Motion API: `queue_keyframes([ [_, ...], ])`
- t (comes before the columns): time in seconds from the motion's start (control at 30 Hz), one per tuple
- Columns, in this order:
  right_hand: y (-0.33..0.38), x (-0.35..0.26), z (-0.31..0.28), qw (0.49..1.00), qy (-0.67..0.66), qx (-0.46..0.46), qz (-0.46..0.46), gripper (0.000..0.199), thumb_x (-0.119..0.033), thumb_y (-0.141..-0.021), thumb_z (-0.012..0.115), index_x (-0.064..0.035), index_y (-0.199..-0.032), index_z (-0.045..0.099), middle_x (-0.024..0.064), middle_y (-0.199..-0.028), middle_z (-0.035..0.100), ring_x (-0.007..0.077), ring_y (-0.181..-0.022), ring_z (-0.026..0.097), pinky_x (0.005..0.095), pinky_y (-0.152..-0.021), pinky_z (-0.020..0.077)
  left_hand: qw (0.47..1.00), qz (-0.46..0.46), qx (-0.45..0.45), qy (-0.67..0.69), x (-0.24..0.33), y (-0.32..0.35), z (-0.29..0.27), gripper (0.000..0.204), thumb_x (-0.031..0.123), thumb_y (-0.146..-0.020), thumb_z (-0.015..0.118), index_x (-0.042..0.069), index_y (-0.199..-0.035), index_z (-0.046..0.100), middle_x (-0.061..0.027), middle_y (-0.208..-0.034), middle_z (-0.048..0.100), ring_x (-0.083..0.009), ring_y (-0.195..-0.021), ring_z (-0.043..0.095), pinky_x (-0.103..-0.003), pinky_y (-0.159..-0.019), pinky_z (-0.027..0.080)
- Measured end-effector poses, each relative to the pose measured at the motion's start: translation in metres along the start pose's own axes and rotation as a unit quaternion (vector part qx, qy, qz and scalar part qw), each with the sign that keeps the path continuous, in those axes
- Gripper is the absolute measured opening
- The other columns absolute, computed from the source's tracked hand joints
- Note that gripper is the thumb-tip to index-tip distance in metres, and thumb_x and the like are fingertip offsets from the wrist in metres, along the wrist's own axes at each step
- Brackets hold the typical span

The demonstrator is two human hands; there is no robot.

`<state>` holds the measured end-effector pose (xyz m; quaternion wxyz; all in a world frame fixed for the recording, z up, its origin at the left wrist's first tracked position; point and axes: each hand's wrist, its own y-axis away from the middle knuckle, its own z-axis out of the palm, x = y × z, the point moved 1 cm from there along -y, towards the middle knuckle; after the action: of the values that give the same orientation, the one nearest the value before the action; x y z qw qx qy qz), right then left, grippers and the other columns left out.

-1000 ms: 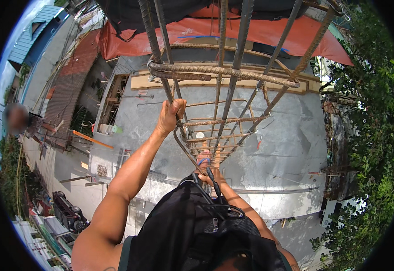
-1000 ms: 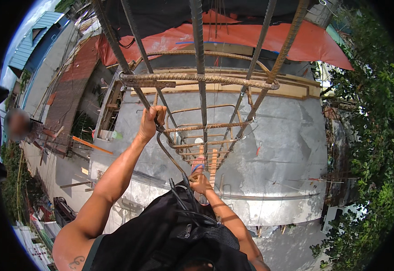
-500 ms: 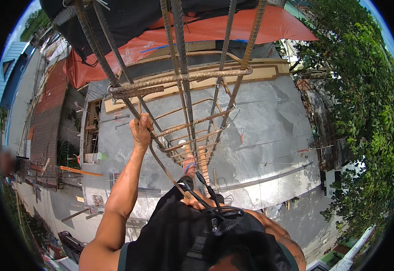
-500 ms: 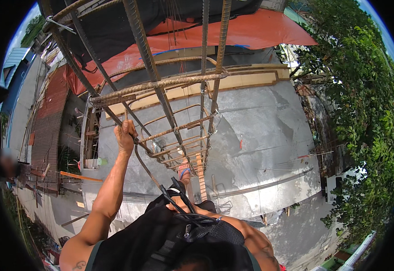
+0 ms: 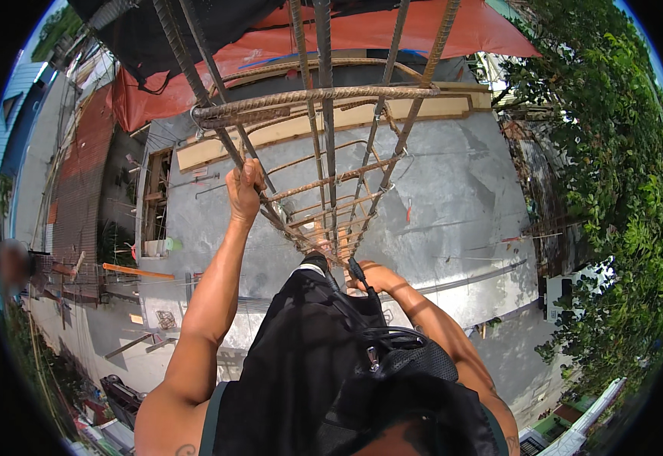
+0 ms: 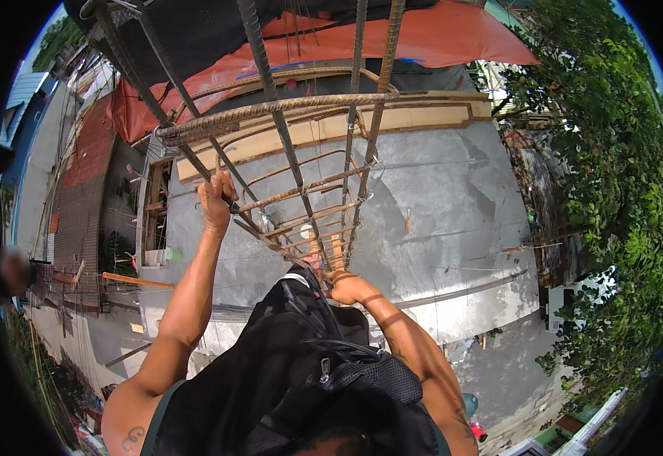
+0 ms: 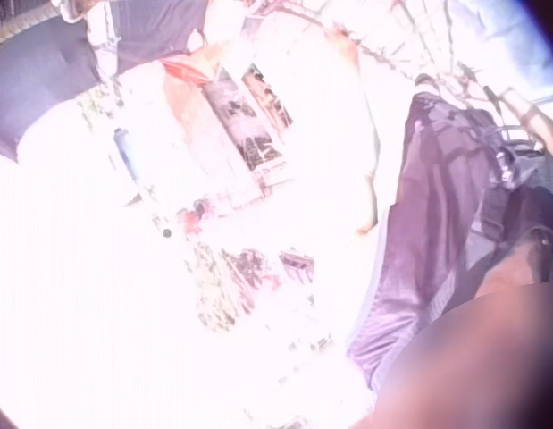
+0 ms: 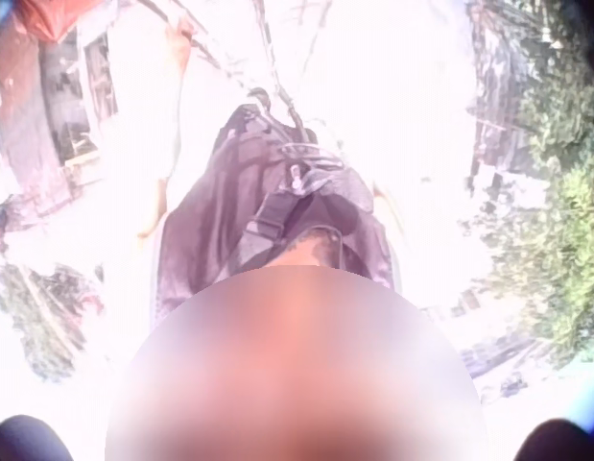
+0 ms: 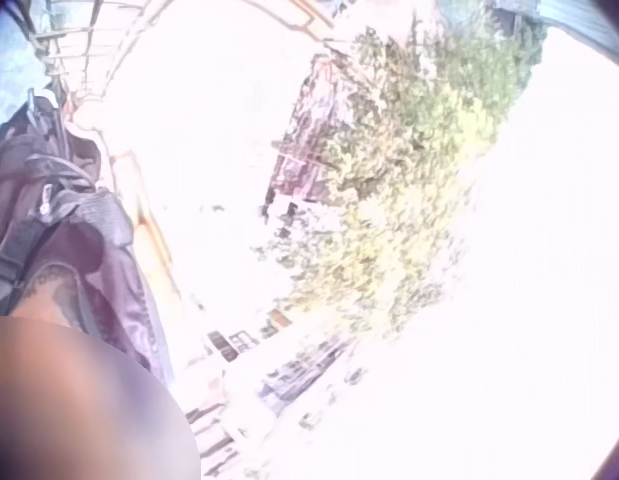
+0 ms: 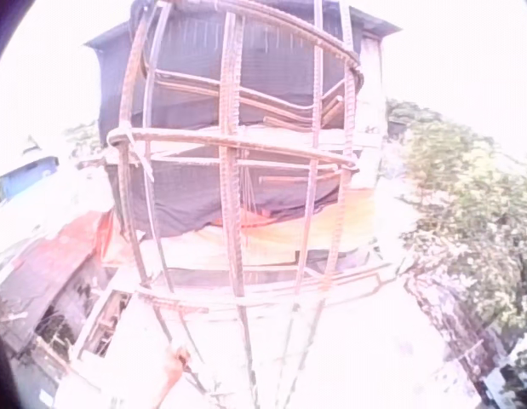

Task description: The person is assembling a cylindrical rebar cage by hand. They bend and twist individual rebar rods to form circular hoops and attach them to vertical rebar bars, working from a suspended position on the structure.

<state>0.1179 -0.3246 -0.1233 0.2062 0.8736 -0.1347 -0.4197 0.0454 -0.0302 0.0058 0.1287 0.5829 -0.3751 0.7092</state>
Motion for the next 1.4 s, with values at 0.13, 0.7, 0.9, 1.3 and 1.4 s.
queue_keyframes([
  [0.13, 0.033, 0.012, 0.033, 0.991, -0.084, 0.082, 0.059, 0.046, -0.037, -0.078, 0.065, -0.0009, -0.106, 0.062, 0.0262, -0.098, 0.064, 0.0397, -0.094, 0.062, 0.0446, -0.078, 0.0475, 0.999, 0.035, -0.013, -0.038, 0.0, 0.0, -0.003, 0.057, 0.052, -0.093, 0.047, 0.006, -0.06, 0.04, -0.0005, -0.055, 0.037, -0.0113, -0.05, 0.036, -0.028, -0.048, 0.03],
  [0.7, 0.023, -0.083, -0.174, 0.827, -0.215, 0.418, -0.308, 0.046, -0.041, -0.095, 0.047, -0.0001, -0.076, 0.056, 0.0188, -0.117, 0.052, 0.0233, -0.089, 0.054, 0.0372, -0.083, 0.0435, 0.959, 0.005, 0.281, -0.039, -0.056, 0.02, -0.044, 0.036, 0.037, -0.094, 0.05, 0.001, -0.089, 0.053, -0.0042, -0.081, 0.052, -0.0152, -0.082, 0.048, -0.03, -0.075, 0.04],
  [0.9, -0.011, -0.08, -0.191, 0.852, 0.017, 0.408, -0.328, 0.02, -0.022, -0.09, 0.055, -0.0046, -0.081, 0.058, 0.0114, -0.105, 0.061, 0.0311, -0.094, 0.056, 0.0437, -0.095, 0.0335, 0.893, -0.353, 0.045, -0.274, -0.229, 0.09, -0.114, 0.026, 0.022, -0.084, 0.062, -0.002, -0.093, 0.063, -0.0181, -0.082, 0.066, -0.0281, -0.079, 0.063, -0.037, -0.071, 0.047],
  [1.3, -0.024, -0.043, -0.173, 0.853, -0.052, 0.423, -0.3, 0.039, -0.037, -0.09, 0.049, -0.0047, -0.072, 0.061, 0.0121, -0.079, 0.059, 0.0341, -0.077, 0.054, 0.0403, -0.08, 0.036, 0.809, -0.29, -0.374, -0.349, -0.325, 0.104, 0.065, 0.038, 0.032, -0.088, 0.056, -0.003, -0.101, 0.057, -0.0189, -0.081, 0.062, -0.035, -0.078, 0.059, -0.043, -0.066, 0.048],
  [1.4, -0.041, -0.027, -0.171, 0.87, -0.026, 0.406, -0.277, 0.046, -0.042, -0.093, 0.045, -0.0023, -0.077, 0.062, 0.0155, -0.08, 0.062, 0.038, -0.076, 0.055, 0.0423, -0.078, 0.039, 0.8, -0.304, -0.394, -0.335, -0.312, 0.123, 0.089, 0.037, 0.033, -0.088, 0.056, -0.003, -0.099, 0.057, -0.0182, -0.08, 0.061, -0.034, -0.076, 0.058, -0.042, -0.065, 0.048],
])
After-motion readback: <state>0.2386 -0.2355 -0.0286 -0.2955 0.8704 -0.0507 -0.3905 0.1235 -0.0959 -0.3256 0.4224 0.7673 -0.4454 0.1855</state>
